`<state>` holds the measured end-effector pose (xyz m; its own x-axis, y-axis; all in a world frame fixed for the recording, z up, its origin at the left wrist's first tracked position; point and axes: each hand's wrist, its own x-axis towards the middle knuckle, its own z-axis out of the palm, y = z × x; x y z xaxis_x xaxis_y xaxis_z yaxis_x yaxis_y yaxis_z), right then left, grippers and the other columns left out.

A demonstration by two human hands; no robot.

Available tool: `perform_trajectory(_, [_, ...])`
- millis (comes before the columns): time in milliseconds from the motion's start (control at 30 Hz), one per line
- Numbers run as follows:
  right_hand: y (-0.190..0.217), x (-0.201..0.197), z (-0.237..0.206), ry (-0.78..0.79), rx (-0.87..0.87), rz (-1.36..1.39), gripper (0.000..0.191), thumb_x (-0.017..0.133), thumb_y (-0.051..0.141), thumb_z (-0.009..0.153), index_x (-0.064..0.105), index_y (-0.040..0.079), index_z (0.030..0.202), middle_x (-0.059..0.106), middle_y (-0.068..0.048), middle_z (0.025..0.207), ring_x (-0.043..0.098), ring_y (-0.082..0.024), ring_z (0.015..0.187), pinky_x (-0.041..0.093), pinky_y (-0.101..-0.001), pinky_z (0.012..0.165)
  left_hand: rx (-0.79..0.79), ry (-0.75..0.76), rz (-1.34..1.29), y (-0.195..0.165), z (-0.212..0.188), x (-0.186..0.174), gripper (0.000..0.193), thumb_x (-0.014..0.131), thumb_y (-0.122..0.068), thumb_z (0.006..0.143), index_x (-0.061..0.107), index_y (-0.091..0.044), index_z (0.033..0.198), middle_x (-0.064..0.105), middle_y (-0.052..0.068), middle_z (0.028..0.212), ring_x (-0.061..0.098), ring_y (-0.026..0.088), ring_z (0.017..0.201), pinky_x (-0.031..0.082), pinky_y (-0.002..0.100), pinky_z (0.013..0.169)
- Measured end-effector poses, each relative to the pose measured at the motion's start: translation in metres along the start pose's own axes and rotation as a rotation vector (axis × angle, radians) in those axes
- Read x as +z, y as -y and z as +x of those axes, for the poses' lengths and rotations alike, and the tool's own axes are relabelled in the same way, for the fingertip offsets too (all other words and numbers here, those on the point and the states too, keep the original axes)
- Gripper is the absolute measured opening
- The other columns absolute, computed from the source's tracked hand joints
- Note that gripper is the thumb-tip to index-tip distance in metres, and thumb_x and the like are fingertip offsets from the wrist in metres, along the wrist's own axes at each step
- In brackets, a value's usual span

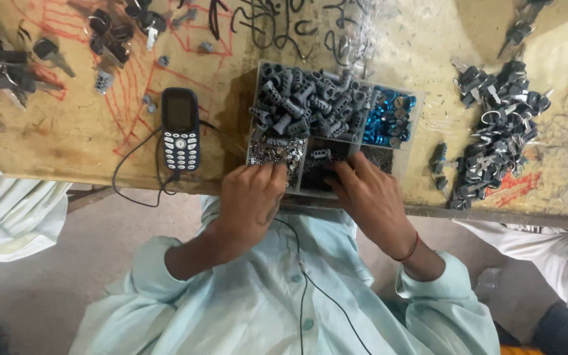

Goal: The person sits at a workbench assembling small electrical connector parts. They pick a blue metal cap and a gray plastic body from a compartment tray, insert a spring or contact into the cap by hand, press and twist the parts together, and place the finished assembly on the table to the right, repeating the cycle.

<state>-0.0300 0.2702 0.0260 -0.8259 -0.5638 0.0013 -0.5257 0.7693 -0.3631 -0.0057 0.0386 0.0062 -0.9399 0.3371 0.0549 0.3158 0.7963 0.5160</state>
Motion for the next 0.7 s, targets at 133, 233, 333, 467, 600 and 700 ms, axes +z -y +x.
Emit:
perform_trajectory(133, [-0.003, 0.003, 0.000, 0.053, 0.052, -0.047, 0.015, 0.069, 0.019, 0.095, 0.059, 0.007, 0.099, 0.054, -0.010, 0.093, 0.062, -0.029, 0.083, 0.049, -0.0438, 0.064, 0.043, 0.089, 0.057, 0.006, -0.003, 0.002, 0.017, 0.067, -0.006, 0.076, 0.059, -0.007, 0.091, 0.066, 0.009, 0.082, 0.069, 0.027, 0.081, 0.053, 0.040, 0.069])
perform_trajectory(233, [-0.007, 0.009, -0.005, 0.077, 0.047, 0.011, 0.017, 0.070, 0.017, 0.095, 0.059, 0.005, 0.100, 0.055, -0.012, 0.093, 0.063, -0.031, 0.081, 0.048, -0.0457, 0.062, 0.058, 0.070, 0.031, 0.008, -0.007, 0.001, 0.013, 0.067, -0.008, 0.083, 0.056, -0.006, 0.091, 0.065, 0.011, 0.083, 0.068, 0.029, 0.084, 0.054, 0.042, 0.071])
perform_trajectory(333, [-0.012, 0.011, -0.007, 0.009, 0.089, 0.243, 0.016, 0.068, 0.004, 0.094, 0.061, 0.005, 0.108, 0.060, -0.012, 0.097, 0.064, -0.033, 0.085, 0.050, -0.0437, 0.067, 0.028, -0.024, -0.034, 0.007, -0.005, -0.001, 0.016, 0.067, -0.009, 0.089, 0.055, -0.004, 0.096, 0.064, 0.013, 0.086, 0.066, 0.031, 0.085, 0.054, 0.044, 0.071])
perform_trajectory(467, [-0.014, 0.011, -0.008, -0.011, 0.239, 0.558, 0.015, 0.067, -0.003, 0.094, 0.060, 0.004, 0.105, 0.066, -0.010, 0.090, 0.071, -0.021, 0.078, 0.056, -0.0341, 0.067, -0.006, -0.110, -0.189, 0.004, -0.002, 0.000, 0.022, 0.072, -0.006, 0.084, 0.054, -0.003, 0.096, 0.063, 0.014, 0.087, 0.067, 0.032, 0.085, 0.054, 0.043, 0.070])
perform_trajectory(600, [-0.015, 0.018, -0.015, -0.081, 0.356, 0.926, 0.007, 0.063, 0.002, 0.101, 0.057, 0.002, 0.105, 0.067, -0.007, 0.093, 0.070, -0.015, 0.080, 0.059, -0.0311, 0.070, -0.153, -0.138, -0.648, 0.001, -0.002, 0.000, 0.018, 0.077, -0.001, 0.087, 0.062, -0.004, 0.096, 0.069, 0.009, 0.085, 0.074, 0.021, 0.076, 0.058, 0.032, 0.067])
perform_trajectory(700, [-0.019, 0.026, -0.022, -0.013, 0.553, 1.228, 0.008, 0.060, 0.008, 0.104, 0.057, 0.001, 0.106, 0.067, -0.005, 0.092, 0.067, -0.011, 0.078, 0.057, -0.0277, 0.068, -0.102, -0.212, -0.804, -0.005, -0.003, 0.004, 0.020, 0.072, -0.001, 0.096, 0.065, 0.000, 0.115, 0.075, 0.012, 0.104, 0.078, 0.020, 0.090, 0.060, 0.029, 0.077])
